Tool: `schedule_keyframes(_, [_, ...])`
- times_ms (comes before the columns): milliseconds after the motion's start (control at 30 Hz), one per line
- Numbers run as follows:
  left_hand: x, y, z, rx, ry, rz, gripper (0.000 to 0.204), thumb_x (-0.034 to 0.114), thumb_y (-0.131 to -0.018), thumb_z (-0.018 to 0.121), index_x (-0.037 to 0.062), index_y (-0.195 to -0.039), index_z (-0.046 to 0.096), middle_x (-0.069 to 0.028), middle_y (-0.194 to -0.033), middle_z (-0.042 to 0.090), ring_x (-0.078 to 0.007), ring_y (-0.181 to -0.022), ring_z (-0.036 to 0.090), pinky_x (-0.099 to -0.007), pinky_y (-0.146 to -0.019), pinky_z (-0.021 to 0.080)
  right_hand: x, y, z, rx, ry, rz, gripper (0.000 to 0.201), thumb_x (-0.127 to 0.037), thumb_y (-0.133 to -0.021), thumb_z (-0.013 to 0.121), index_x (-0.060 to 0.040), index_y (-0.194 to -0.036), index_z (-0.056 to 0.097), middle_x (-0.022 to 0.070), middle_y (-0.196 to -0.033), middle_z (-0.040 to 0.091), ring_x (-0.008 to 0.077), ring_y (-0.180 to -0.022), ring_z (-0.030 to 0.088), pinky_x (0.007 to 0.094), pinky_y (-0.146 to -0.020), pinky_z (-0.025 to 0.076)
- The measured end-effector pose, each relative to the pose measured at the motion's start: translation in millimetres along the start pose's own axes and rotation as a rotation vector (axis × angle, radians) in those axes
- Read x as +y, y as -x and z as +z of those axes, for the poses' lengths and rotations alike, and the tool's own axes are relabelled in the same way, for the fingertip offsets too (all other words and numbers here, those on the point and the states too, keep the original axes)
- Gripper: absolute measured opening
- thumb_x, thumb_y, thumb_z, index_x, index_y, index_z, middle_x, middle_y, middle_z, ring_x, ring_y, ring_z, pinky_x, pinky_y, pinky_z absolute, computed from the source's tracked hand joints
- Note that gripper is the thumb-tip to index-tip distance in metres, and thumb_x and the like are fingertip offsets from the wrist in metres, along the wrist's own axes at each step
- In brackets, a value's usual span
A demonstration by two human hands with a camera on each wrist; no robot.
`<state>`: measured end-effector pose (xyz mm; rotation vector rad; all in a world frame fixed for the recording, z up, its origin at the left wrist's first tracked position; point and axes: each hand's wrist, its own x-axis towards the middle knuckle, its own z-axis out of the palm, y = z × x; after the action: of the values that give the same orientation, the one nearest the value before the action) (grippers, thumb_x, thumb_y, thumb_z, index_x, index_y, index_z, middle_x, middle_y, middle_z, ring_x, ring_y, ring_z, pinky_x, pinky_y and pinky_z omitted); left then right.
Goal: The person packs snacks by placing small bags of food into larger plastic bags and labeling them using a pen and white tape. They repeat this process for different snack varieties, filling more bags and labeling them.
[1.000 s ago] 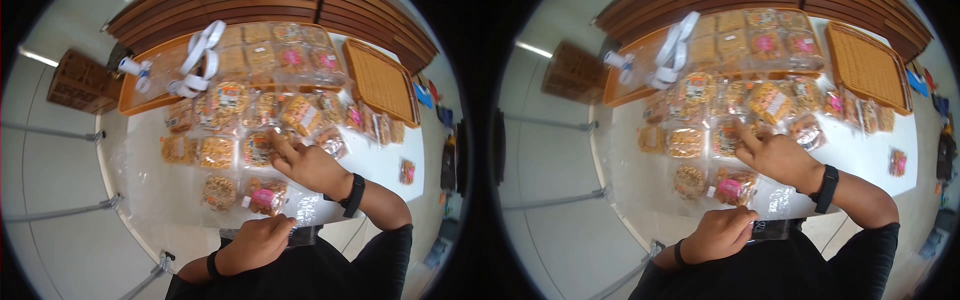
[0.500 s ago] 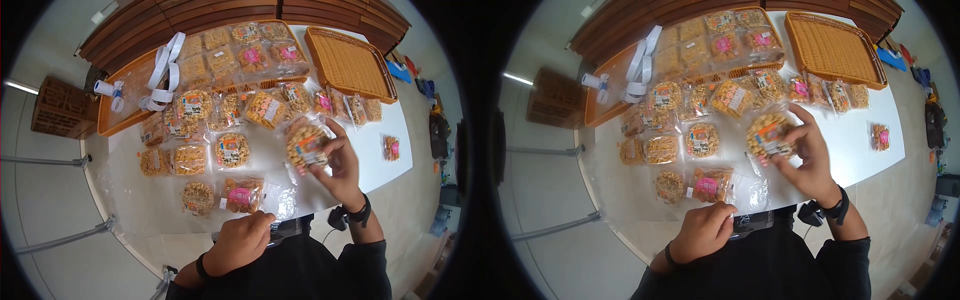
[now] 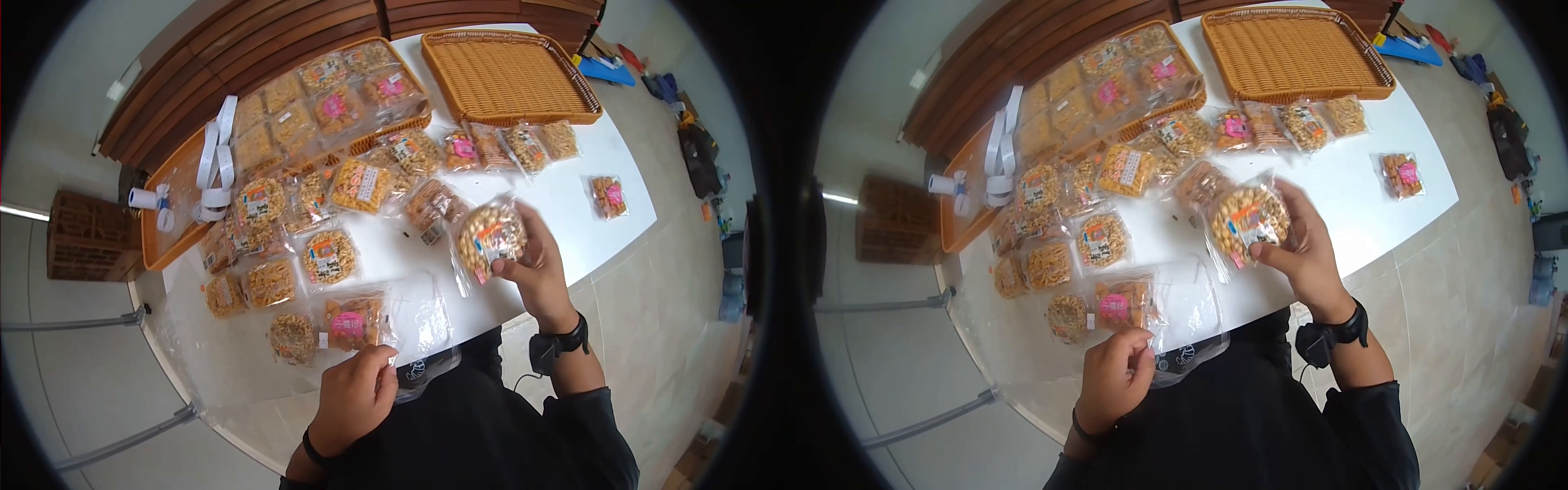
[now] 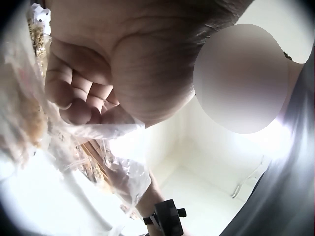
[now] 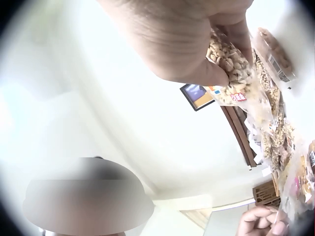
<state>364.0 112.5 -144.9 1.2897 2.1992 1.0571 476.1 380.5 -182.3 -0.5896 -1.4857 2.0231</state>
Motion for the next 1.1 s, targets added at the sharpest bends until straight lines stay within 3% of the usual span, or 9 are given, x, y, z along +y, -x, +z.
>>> schedule_keyframes(100, [-3, 1, 3, 0.004, 0.012, 0.002, 0.022, -0.005, -0.086, 0.066, -0.0008, -0.106, 0.058, -0.0090, -0.068, 0.060, -0.0182, -0.056, 0.063, -0.0299, -0.054, 0.051, 8, -2, -41, -0.060, -0.192, 0.347, 0.038, -0.005, -0.093, 0.067, 0.0022, -0.129, 0.057, 0.0089, -0.118, 0.066, 0.0130, -0.104, 0.065, 0.0282, -0.092, 0.053])
schedule_keyframes(133, [-3, 1, 3, 0.003, 0.014, 0.002, 0.022, -0.005, -0.086, 0.066, -0.0008, -0.106, 0.058, -0.0090, -0.068, 0.060, -0.0182, -0.056, 0.063, -0.0298, -0.054, 0.051, 2, -5, -46, -0.042, -0.087, 0.291, 0.028, -0.012, -0.098, 0.062, 0.0015, -0.123, 0.063, 0.0053, -0.104, 0.072, 0.0097, -0.093, 0.067, 0.0261, -0.087, 0.053])
schedule_keyframes(333, [0, 3, -1, -0.027, 0.025, -0.051, 0.025, 0.000, -0.085, 0.066, 0.0028, -0.109, 0.058, -0.0130, -0.080, 0.065, -0.0287, -0.064, 0.065, -0.0378, -0.057, 0.050, -92, -90, -126, 0.085, 0.377, -0.056, 0.036, -0.020, -0.100, 0.060, 0.0040, -0.127, 0.056, 0.0072, -0.115, 0.066, 0.0112, -0.102, 0.063, 0.0270, -0.091, 0.049])
schedule_keyframes(533, [1, 5, -1, -0.009, 0.025, -0.043, 0.025, 0.000, -0.086, 0.066, 0.0028, -0.109, 0.059, -0.0135, -0.081, 0.065, -0.0292, -0.064, 0.065, -0.0378, -0.058, 0.050, -162, -171, -142, -0.560, 1.055, 0.209, 0.038, -0.005, -0.079, 0.079, 0.0013, -0.115, 0.066, 0.0085, -0.112, 0.069, 0.0172, -0.105, 0.064, 0.0309, -0.096, 0.048])
schedule_keyframes(633, [3, 4, -1, 0.000, 0.020, -0.044, 0.025, 0.001, -0.086, 0.066, 0.0028, -0.109, 0.059, -0.0138, -0.082, 0.066, -0.0298, -0.066, 0.066, -0.0380, -0.059, 0.051, -138, -205, -130, -0.768, 1.215, 0.252, 0.041, -0.008, -0.063, 0.086, 0.0023, -0.098, 0.068, 0.0113, -0.118, 0.067, 0.0242, -0.113, 0.060, 0.0358, -0.103, 0.044])
schedule_keyframes(867, [7, 0, -3, 0.032, 0.034, -0.028, 0.021, -0.002, -0.085, 0.066, 0.0016, -0.105, 0.060, -0.0110, -0.077, 0.065, -0.0244, -0.062, 0.065, -0.0338, -0.058, 0.051, -111, -221, -118, -0.856, 1.255, 0.214, 0.052, -0.018, -0.058, 0.086, 0.0069, -0.098, 0.065, 0.0152, -0.138, 0.057, 0.0305, -0.125, 0.053, 0.0409, -0.105, 0.042])
schedule_keyframes(967, [4, 3, -6, -0.028, 0.043, -0.071, 0.024, 0.002, -0.086, 0.065, 0.0025, -0.109, 0.058, -0.0139, -0.090, 0.069, -0.0309, -0.071, 0.068, -0.0386, -0.062, 0.054, -115, -206, -123, -0.726, 1.075, 0.305, 0.049, -0.021, -0.065, 0.084, 0.0062, -0.102, 0.067, 0.0116, -0.130, 0.061, 0.0266, -0.117, 0.057, 0.0389, -0.102, 0.044])
schedule_keyframes(1000, [3, 2, -6, -0.036, 0.049, -0.073, 0.024, 0.002, -0.086, 0.065, 0.0026, -0.109, 0.058, -0.0139, -0.089, 0.069, -0.0309, -0.071, 0.068, -0.0385, -0.062, 0.053, -114, -205, -133, -0.736, 1.102, 0.261, 0.044, -0.021, -0.079, 0.077, 0.0051, -0.112, 0.065, 0.0076, -0.119, 0.063, 0.0208, -0.110, 0.059, 0.0351, -0.097, 0.046])
schedule_keyframes(1100, [2, 0, -7, -0.043, 0.066, -0.064, 0.023, 0.002, -0.086, 0.065, 0.0029, -0.108, 0.058, -0.0140, -0.088, 0.068, -0.0309, -0.071, 0.068, -0.0386, -0.062, 0.053, -98, -166, -120, -0.163, 0.722, 0.154, 0.037, -0.020, -0.089, 0.069, 0.0045, -0.116, 0.064, 0.0075, -0.105, 0.068, 0.0156, -0.098, 0.061, 0.0328, -0.091, 0.047])
